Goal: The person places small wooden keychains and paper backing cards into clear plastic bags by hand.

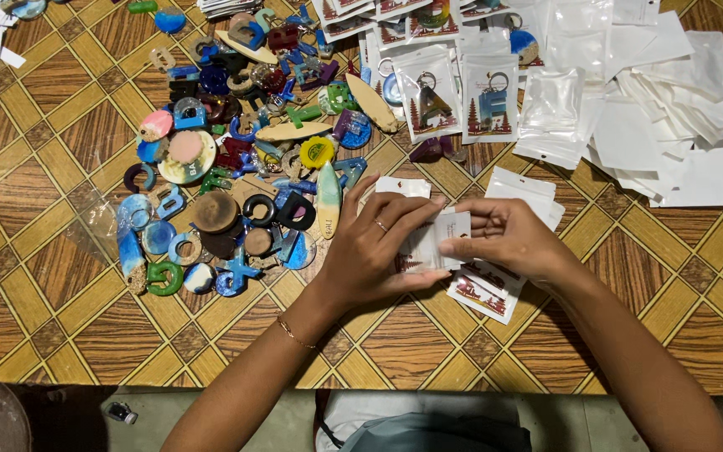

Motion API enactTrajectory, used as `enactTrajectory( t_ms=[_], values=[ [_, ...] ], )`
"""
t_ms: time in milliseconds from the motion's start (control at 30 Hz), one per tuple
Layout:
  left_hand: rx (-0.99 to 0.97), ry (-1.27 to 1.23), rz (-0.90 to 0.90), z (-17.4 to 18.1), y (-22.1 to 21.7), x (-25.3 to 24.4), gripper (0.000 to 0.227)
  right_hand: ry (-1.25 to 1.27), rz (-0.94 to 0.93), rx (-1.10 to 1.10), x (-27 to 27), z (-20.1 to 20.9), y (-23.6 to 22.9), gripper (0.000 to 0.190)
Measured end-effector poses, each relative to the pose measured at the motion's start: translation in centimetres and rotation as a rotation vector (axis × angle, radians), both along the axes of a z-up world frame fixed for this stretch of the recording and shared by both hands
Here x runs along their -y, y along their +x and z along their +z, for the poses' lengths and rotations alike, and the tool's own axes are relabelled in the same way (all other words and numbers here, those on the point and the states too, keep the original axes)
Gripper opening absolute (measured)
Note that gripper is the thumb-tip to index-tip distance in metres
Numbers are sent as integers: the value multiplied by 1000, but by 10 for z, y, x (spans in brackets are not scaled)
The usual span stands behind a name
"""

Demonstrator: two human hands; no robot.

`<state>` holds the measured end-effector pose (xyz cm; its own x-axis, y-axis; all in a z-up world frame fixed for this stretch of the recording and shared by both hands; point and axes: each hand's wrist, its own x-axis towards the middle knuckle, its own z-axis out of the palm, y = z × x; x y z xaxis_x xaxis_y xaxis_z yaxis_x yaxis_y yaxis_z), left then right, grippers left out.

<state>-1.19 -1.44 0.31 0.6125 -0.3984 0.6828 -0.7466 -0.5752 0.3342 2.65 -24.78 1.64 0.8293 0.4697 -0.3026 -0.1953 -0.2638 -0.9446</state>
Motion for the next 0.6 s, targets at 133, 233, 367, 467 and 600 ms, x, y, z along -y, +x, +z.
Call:
enactTrajectory(
  t_ms=[133,233,367,467,600],
  values=[
    [-9,-23,-22,-2,-3,6,75,48,56,-28,13,-33,1,45],
    [13,-16,-19,-2,-5,11,71,45,56,-62,17,-32,1,48],
    [30,-34,33,-2,-2,8,82,-31,-8,-39,16,-10,1,42],
    [21,-85,88,3,1,1,92,-82,-114,-24,25,-11,10,33],
    [56,-91,139,10,3,-3,80,-111,-184,0,31,-5,10,27]
  ],
)
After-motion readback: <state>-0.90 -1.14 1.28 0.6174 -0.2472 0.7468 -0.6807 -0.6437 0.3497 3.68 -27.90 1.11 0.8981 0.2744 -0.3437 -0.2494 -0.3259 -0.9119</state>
